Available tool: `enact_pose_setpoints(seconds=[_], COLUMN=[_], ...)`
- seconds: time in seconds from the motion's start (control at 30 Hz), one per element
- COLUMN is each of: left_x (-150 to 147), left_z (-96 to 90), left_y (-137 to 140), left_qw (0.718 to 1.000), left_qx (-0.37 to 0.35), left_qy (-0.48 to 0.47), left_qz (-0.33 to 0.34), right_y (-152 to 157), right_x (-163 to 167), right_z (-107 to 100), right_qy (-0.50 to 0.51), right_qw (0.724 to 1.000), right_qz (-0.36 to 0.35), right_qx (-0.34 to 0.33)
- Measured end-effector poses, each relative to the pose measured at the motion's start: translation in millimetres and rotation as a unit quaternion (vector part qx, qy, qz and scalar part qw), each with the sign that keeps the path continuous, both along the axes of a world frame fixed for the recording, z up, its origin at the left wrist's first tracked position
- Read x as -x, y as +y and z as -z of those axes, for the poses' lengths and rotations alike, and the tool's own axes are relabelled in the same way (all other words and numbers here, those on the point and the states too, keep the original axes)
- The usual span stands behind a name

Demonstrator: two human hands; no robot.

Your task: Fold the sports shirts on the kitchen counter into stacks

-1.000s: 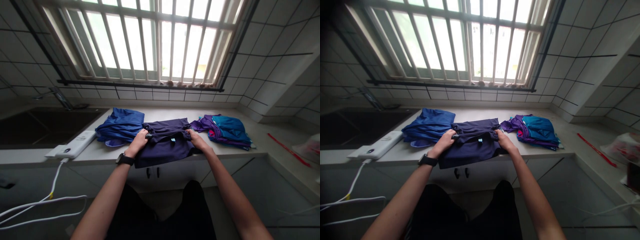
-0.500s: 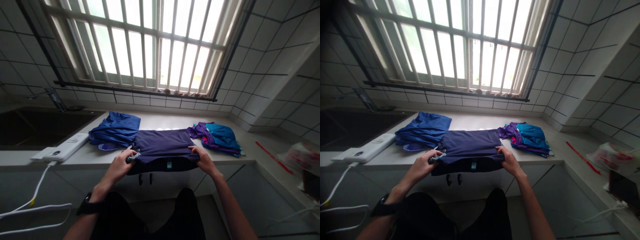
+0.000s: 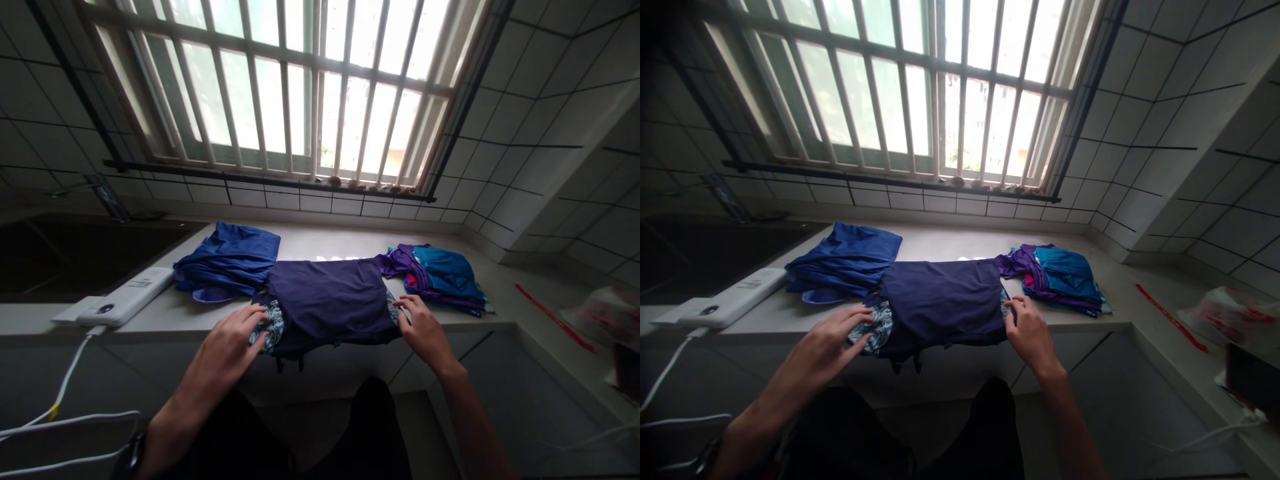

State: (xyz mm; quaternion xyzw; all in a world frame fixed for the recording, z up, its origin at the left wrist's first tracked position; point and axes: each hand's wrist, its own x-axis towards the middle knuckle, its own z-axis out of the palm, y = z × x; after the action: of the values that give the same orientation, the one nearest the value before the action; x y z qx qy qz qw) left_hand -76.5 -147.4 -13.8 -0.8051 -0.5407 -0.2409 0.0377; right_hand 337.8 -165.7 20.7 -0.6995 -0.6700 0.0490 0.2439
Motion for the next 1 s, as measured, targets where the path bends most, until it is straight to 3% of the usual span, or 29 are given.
enact_pose_setpoints(seconds=[0.1, 0.27, 0.4, 0.6, 0.77, 0.83, 0.9, 1.0], left_x=[-17, -18, -17, -41, -103, -132, -150, -139], left_z=[11.8, 33.8, 29.2, 10.1, -6.7, -12.5, -17.8, -21.7], left_y=[15, 19, 10, -12, -41, -46, -45, -29], left_qw=[0.997, 0.992, 0.992, 0.99, 0.994, 0.995, 0.993, 0.988], left_qx=[0.004, -0.032, -0.054, -0.055, -0.024, -0.009, 0.017, 0.039], left_qy=[0.063, 0.118, 0.116, 0.122, 0.107, 0.097, 0.077, 0.028], left_qz=[0.05, 0.025, 0.018, -0.031, -0.02, 0.009, 0.085, 0.15], right_y=[7, 28, 47, 95, 156, 174, 182, 164], right_x=[16, 13, 16, 32, 53, 66, 77, 84], right_z=[12, 31, 31, 9, -25, -39, -50, -53], right_qy=[-0.089, -0.115, -0.112, -0.144, -0.178, -0.168, -0.14, -0.087], right_qw=[0.989, 0.99, 0.991, 0.985, 0.976, 0.982, 0.99, 0.994], right_qz=[0.107, 0.031, 0.008, 0.005, -0.052, -0.038, 0.002, -0.039], right_qx=[0.044, 0.078, 0.072, 0.099, 0.114, 0.076, 0.012, -0.043])
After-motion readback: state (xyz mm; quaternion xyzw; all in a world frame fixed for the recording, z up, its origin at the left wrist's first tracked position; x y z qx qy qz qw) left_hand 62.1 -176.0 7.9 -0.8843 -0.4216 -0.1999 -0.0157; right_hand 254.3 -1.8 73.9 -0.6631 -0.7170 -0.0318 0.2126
